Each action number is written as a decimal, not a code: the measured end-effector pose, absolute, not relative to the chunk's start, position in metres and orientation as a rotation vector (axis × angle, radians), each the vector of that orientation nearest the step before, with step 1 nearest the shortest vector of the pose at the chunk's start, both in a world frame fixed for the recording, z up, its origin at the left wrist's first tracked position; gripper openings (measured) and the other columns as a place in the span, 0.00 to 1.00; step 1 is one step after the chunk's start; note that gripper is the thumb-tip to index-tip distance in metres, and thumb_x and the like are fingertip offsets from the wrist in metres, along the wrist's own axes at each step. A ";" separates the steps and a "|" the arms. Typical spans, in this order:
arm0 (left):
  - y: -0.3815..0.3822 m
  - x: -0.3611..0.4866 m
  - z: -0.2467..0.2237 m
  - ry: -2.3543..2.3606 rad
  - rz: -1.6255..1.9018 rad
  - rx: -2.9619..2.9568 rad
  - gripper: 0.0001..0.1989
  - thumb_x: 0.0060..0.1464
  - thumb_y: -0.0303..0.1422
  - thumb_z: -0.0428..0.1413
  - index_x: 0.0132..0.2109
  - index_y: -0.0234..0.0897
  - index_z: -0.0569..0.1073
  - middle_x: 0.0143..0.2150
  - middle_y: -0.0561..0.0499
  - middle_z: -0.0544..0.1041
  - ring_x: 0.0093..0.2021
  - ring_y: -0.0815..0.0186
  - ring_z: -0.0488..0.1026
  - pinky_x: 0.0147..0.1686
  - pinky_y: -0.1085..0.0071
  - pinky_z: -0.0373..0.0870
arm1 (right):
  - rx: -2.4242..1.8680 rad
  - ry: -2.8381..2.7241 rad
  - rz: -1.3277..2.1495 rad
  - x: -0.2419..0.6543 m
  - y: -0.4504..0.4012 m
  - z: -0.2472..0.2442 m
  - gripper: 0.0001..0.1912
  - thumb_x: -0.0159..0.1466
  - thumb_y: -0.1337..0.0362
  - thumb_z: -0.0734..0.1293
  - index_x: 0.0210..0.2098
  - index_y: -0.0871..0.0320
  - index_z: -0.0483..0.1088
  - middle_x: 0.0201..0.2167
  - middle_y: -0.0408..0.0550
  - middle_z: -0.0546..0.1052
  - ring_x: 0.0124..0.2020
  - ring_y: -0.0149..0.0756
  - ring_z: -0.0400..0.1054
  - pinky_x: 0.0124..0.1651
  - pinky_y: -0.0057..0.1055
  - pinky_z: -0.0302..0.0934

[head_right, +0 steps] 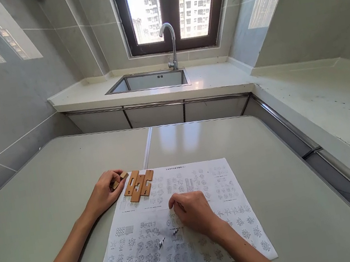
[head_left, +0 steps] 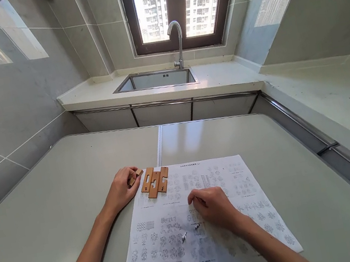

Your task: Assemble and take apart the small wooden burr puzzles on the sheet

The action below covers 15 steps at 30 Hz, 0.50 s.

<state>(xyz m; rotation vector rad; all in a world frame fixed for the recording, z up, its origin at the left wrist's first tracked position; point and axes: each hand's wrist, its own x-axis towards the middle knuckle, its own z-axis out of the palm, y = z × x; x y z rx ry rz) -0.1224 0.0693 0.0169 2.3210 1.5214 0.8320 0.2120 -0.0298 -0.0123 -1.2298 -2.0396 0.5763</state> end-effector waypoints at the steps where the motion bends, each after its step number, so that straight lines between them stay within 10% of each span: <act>1: 0.070 -0.123 0.016 1.536 0.835 2.301 0.12 0.66 0.44 0.55 0.39 0.42 0.67 0.51 0.42 0.80 0.50 0.52 0.78 0.47 0.58 0.74 | -1.231 -2.035 0.582 0.212 -0.030 -0.012 0.16 0.66 0.74 0.61 0.33 0.54 0.78 0.19 0.39 0.75 0.20 0.29 0.65 0.30 0.27 0.51; 15: 0.070 -0.126 0.022 1.584 1.245 1.573 0.22 0.46 0.43 0.70 0.47 0.41 0.79 0.56 0.44 0.82 0.59 0.49 0.77 0.65 0.51 0.70 | -1.261 -2.046 0.575 0.213 -0.031 -0.011 0.15 0.67 0.73 0.61 0.34 0.54 0.78 0.18 0.37 0.73 0.20 0.30 0.65 0.32 0.26 0.54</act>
